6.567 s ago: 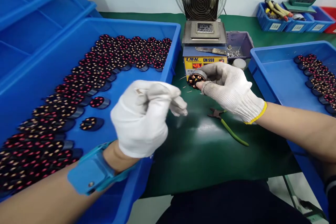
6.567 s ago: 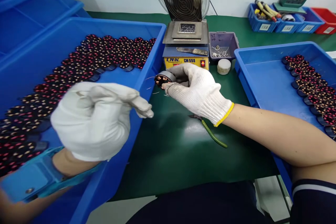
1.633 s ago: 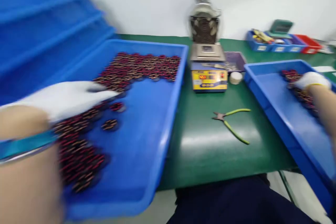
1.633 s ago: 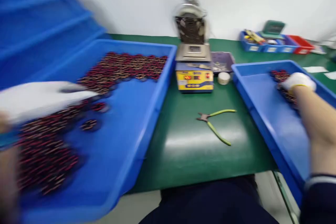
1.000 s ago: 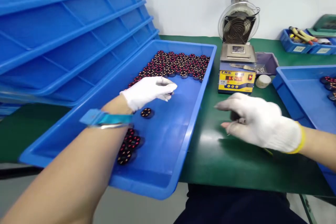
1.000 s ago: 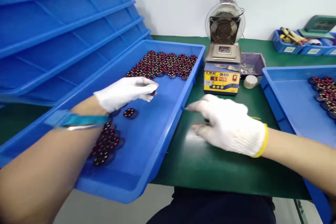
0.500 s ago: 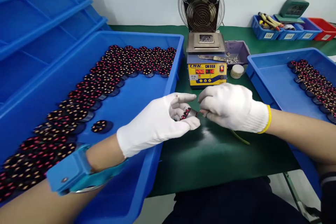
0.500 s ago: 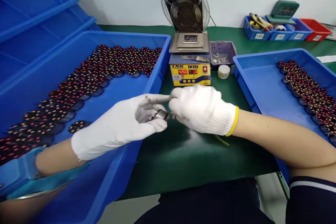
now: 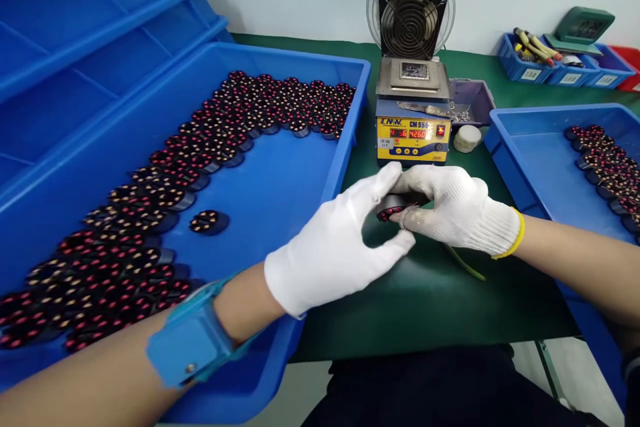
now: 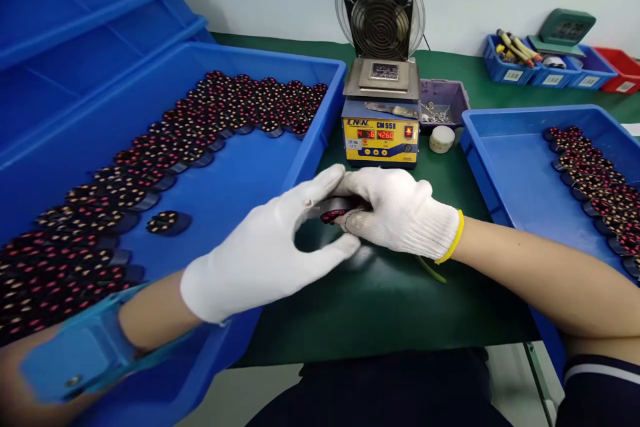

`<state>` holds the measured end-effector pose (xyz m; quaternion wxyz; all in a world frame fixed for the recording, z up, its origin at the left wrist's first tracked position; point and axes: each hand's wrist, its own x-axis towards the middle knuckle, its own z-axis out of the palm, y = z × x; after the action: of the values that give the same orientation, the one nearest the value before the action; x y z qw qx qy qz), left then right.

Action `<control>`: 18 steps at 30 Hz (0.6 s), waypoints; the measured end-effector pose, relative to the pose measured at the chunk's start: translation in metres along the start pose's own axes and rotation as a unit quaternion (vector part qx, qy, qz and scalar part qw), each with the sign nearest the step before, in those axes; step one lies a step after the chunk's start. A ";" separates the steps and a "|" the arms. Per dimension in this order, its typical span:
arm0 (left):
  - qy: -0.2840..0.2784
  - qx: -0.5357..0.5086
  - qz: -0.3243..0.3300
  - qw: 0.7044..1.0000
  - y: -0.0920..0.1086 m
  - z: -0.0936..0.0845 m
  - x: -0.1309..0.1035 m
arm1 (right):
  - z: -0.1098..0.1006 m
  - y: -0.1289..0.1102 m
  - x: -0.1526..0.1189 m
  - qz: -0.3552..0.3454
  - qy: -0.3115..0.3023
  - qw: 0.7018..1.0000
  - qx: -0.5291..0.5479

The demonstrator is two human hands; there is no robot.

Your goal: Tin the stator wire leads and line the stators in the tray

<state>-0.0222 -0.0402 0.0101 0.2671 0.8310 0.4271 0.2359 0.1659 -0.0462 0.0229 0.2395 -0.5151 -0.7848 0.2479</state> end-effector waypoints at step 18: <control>-0.041 -0.202 -0.216 0.954 -0.003 -0.021 0.011 | -0.002 0.019 0.012 0.189 0.043 0.927 0.320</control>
<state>-0.0312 -0.0247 0.0253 0.4916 0.6563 0.5287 0.2192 0.1762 -0.0286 0.0143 0.3740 -0.5597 -0.5409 0.5043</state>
